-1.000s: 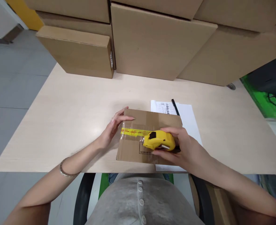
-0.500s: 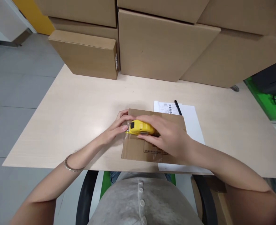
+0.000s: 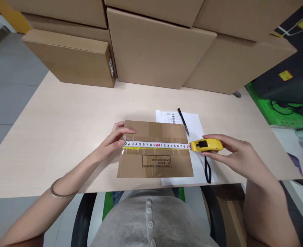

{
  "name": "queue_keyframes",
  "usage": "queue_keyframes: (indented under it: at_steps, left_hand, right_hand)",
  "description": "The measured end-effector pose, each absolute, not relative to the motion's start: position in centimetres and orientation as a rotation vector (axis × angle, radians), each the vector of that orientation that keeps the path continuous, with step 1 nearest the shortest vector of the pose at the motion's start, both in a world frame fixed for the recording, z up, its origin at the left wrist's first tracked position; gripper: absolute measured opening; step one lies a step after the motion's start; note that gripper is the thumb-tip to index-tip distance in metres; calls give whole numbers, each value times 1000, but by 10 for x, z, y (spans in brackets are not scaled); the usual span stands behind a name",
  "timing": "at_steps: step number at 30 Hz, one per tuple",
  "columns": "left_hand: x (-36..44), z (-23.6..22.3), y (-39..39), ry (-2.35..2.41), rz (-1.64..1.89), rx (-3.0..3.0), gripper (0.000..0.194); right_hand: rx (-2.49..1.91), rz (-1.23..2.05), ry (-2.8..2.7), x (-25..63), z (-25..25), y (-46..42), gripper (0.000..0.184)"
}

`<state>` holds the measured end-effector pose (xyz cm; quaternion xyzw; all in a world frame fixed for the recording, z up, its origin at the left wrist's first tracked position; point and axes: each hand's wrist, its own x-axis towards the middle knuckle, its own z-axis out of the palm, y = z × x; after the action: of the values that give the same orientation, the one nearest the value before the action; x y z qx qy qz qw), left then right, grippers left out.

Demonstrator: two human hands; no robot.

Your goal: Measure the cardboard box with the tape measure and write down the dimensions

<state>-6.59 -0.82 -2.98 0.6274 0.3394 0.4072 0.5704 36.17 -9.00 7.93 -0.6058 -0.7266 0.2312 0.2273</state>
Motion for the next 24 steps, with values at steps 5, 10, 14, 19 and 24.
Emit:
queue_keyframes:
  at_steps: [5, 10, 14, 19, 24]
  left_hand:
    - [-67, -34, -9, 836, 984, 1457, 43]
    - [-69, -39, -8, 833, 996, 1471, 43]
    - [-72, -45, -7, 811, 988, 1493, 42]
    - [-77, -53, -7, 823, 1002, 1470, 46]
    - [-76, -49, -12, 850, 1038, 1282, 51]
  right_hand:
    - [-1649, 626, -2034, 353, 79, -83, 45]
    - [-1583, 731, -2179, 353, 96, -73, 32]
    - [-1446, 944, -2252, 318, 118, -53, 28]
    - [-1250, 1032, -2440, 231, 117, -21, 32]
    - [-981, 614, -2704, 162, 103, -14, 37]
